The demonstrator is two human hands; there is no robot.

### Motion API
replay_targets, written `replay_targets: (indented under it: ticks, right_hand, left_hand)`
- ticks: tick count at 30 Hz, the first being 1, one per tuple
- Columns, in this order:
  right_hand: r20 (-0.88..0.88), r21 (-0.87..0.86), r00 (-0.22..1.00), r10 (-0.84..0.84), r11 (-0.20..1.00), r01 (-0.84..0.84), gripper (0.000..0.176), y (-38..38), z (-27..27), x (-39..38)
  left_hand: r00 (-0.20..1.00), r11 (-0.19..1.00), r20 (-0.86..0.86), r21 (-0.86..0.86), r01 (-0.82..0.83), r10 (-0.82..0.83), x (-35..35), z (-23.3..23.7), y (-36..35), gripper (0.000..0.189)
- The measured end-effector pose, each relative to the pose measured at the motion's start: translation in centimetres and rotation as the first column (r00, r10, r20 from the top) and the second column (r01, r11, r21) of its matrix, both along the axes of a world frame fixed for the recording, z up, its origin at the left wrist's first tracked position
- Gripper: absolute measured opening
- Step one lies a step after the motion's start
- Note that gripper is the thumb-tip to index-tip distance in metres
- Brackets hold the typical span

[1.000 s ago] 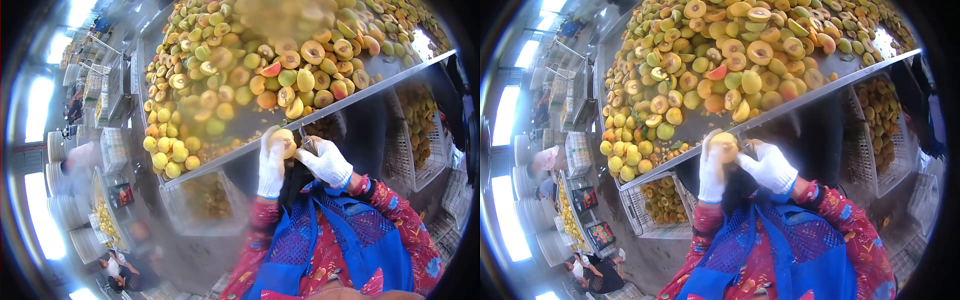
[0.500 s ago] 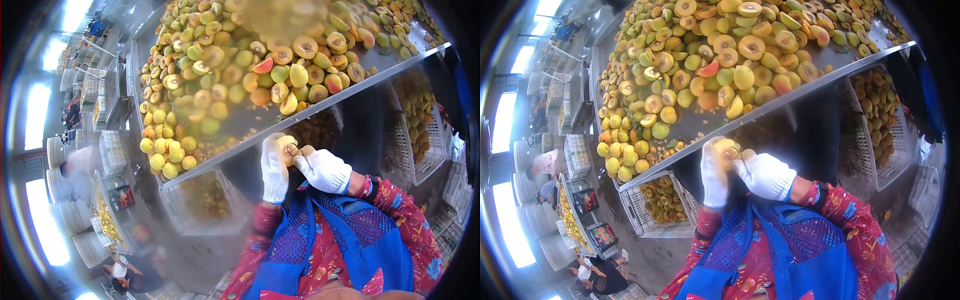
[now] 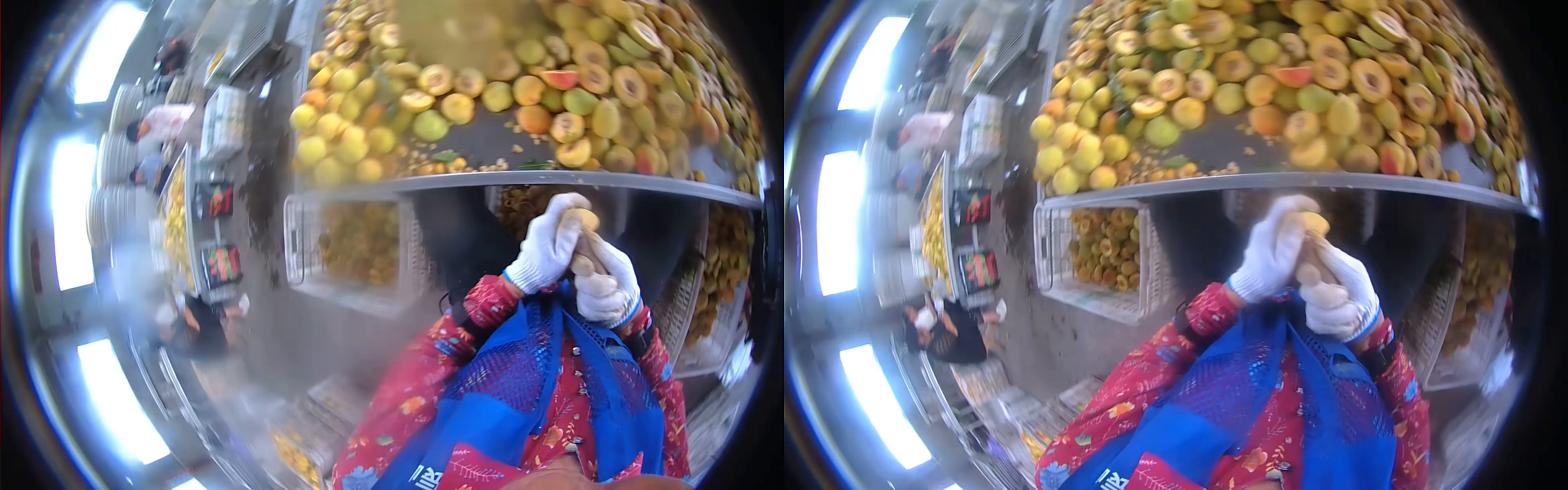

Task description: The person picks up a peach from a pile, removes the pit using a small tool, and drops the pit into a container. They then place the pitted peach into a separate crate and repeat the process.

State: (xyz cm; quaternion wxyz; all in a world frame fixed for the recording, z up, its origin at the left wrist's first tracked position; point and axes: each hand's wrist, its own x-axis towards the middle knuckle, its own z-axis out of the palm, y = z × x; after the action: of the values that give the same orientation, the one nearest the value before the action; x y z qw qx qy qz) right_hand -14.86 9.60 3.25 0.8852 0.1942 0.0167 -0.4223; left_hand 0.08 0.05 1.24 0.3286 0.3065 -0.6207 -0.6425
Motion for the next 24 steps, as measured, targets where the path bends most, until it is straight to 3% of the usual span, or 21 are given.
replay_targets:
  ticks: [2, 3, 9, 11, 12, 13, 15, 16, 17, 18, 19, 20, 21, 22, 23, 24]
  right_hand:
    - [0.005, -0.058, 0.996, -0.094, 0.994, 0.094, 0.060, 0.6, -1.2, 0.7]
    - [0.003, -0.056, 0.991, -0.134, 0.989, 0.134, 0.060, 0.5, -1.4, 1.0]
    - [0.237, -0.156, 0.956, -0.170, 0.965, 0.211, 0.060, -0.2, -2.5, 2.1]
    - [-0.042, 0.059, 0.937, -0.347, 0.935, 0.349, 0.056, 0.2, -2.8, 2.5]
    - [-0.228, 0.161, 0.883, -0.411, 0.878, 0.450, 0.055, 0.3, -3.3, 2.8]
    - [-0.315, 0.184, 0.845, -0.433, 0.845, 0.501, 0.050, 0.4, -3.5, 2.5]
    - [-0.265, 0.129, 0.850, -0.456, 0.857, 0.499, 0.045, -1.4, -0.9, 2.5]
    - [-0.201, 0.066, 0.878, -0.435, 0.888, 0.455, 0.046, -2.4, 0.2, 2.5]
    - [0.087, -0.260, 0.954, -0.287, 0.918, 0.300, 0.046, -2.7, -0.4, 1.5]
    - [-0.056, -0.256, 0.961, -0.271, 0.934, 0.248, 0.047, -1.9, -1.5, 1.1]
    - [-0.202, -0.253, 0.949, -0.243, 0.949, 0.189, 0.048, -1.7, -2.5, 0.6]
    - [-0.026, -0.124, 0.995, -0.094, 0.988, 0.090, 0.052, -1.5, -2.6, 0.0]
    - [-0.165, -0.112, 0.986, -0.023, 0.994, 0.005, 0.051, -0.9, -3.6, -0.7]
    - [-0.549, -0.050, 0.835, 0.040, 0.996, -0.080, 0.050, -0.9, -2.0, -0.4]
    - [-0.832, 0.055, 0.543, 0.114, 0.991, -0.125, 0.049, -1.2, -0.1, 0.4]
    - [-0.897, 0.059, 0.425, 0.123, 0.985, -0.159, 0.046, -1.1, 0.2, 0.5]
  left_hand:
    - [0.999, 0.997, -0.045, 0.076, 0.015, -0.011, -0.3, -0.6, 0.2, 0.042]
    - [0.996, 0.986, -0.084, 0.170, -0.003, 0.017, -0.6, -1.0, 0.3, 0.040]
    - [0.975, 0.965, -0.201, 0.260, -0.040, 0.095, -1.0, -1.0, -0.1, 0.034]
    - [0.971, 0.950, -0.216, 0.311, -0.035, 0.107, -1.0, -1.1, -0.1, 0.031]
    - [0.959, 0.964, -0.209, 0.224, -0.141, 0.189, -1.4, -1.4, 0.1, 0.037]
    - [0.904, 0.848, -0.298, 0.516, -0.118, 0.307, -1.0, -2.2, -0.4, 0.039]
    - [0.750, 0.410, -0.328, 0.908, 0.084, 0.574, 0.3, -3.4, -1.8, 0.044]
    - [0.785, 0.447, -0.254, 0.894, -0.033, 0.565, 0.9, -2.9, -1.7, 0.050]
    - [0.833, 0.492, -0.259, 0.870, -0.018, 0.489, 3.3, -1.9, -1.8, 0.034]
    - [0.862, 0.545, -0.200, 0.832, -0.102, 0.466, 5.4, -1.1, -1.7, 0.033]
    - [0.862, 0.640, -0.075, 0.702, -0.311, 0.501, 7.9, 0.2, -2.0, 0.033]
    - [0.828, 0.703, 0.100, 0.478, -0.526, 0.552, 10.5, 1.6, -2.3, 0.033]
    - [0.732, 0.706, 0.273, 0.205, -0.678, 0.624, 13.0, 2.6, -2.5, 0.034]
    - [0.438, 0.745, 0.635, -0.359, -0.562, 0.636, 16.1, 2.5, -3.5, 0.037]
    - [0.147, 0.715, 0.713, -0.622, -0.320, 0.686, 18.7, 1.3, -4.2, 0.038]
    - [-0.093, 0.675, 0.694, -0.718, -0.172, 0.714, 20.1, 1.2, -4.8, 0.040]
